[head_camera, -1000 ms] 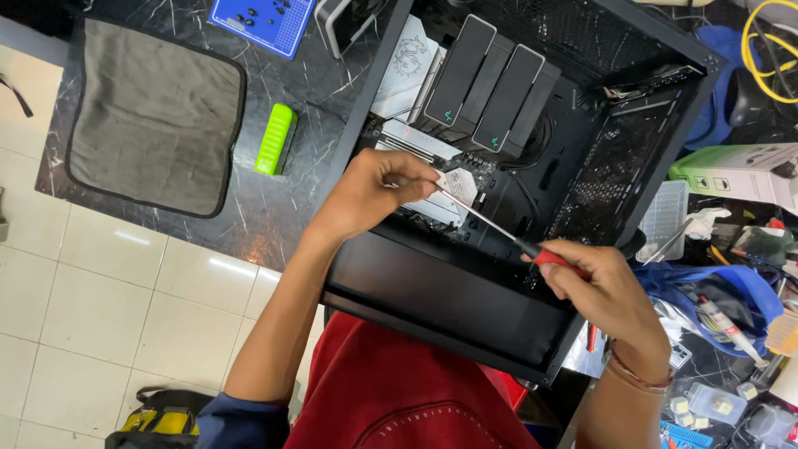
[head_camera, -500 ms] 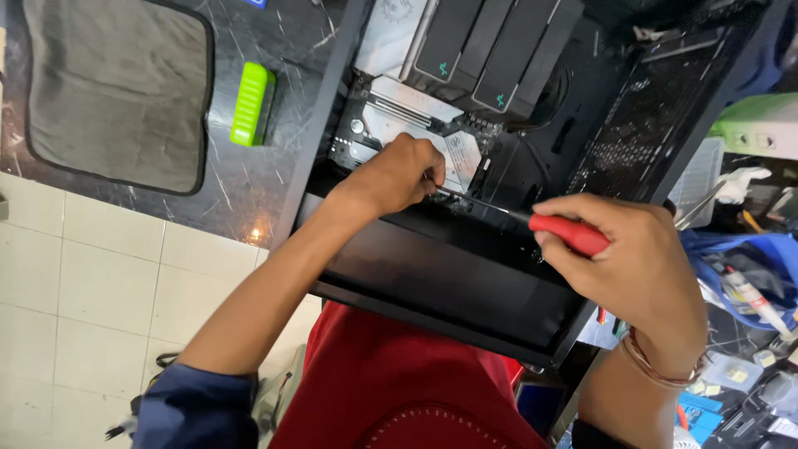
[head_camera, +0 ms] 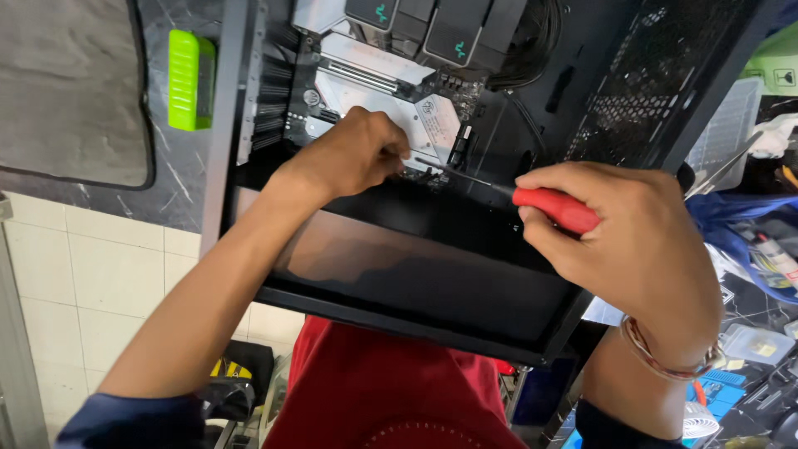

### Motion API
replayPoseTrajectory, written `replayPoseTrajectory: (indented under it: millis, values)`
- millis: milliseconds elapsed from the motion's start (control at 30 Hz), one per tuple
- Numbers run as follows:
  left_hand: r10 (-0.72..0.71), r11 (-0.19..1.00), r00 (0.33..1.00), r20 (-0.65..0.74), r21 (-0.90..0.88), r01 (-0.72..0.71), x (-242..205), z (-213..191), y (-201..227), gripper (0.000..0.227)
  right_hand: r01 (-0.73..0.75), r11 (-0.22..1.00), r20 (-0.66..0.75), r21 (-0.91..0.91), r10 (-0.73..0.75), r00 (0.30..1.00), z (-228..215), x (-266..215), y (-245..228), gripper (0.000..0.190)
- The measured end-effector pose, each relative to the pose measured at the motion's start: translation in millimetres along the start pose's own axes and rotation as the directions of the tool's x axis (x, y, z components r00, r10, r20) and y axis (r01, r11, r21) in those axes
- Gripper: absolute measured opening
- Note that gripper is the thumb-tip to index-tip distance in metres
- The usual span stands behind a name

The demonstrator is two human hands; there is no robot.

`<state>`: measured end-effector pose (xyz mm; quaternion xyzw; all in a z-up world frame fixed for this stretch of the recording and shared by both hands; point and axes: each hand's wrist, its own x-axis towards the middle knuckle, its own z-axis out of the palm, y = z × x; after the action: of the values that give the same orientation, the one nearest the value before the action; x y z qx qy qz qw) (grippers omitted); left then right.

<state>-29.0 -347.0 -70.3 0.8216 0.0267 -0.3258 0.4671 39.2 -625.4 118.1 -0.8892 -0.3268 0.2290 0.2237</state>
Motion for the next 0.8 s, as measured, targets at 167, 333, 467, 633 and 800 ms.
replayPoseTrajectory:
  millis: [167,333,467,633,800]
  values:
    - [-0.122,0.972,0.988,0.092,0.210,0.101,10,5,2,0.028,0.020,1.000,-0.035,0.003,-0.019,0.999,2,-3,23,0.019]
    - [-0.232,0.952,0.948,0.218,0.249,0.176,12,5,0,0.025,-0.010,1.000,-0.005,0.027,0.010,1.000,9,-2,28,0.019]
    - [-0.307,0.944,0.917,0.253,0.207,0.259,13,0,-3,0.019,-0.019,0.998,0.007,0.052,0.019,1.000,16,0,27,0.019]
    - [-0.373,0.928,0.907,0.194,0.086,0.363,8,-13,19,0.023,-0.010,0.996,0.022,0.091,0.008,1.000,18,2,21,0.018]
    - [-0.034,0.995,0.999,0.025,-0.096,0.036,18,-3,-6,0.019,-0.181,0.978,0.063,0.106,0.175,0.983,16,4,16,0.018]
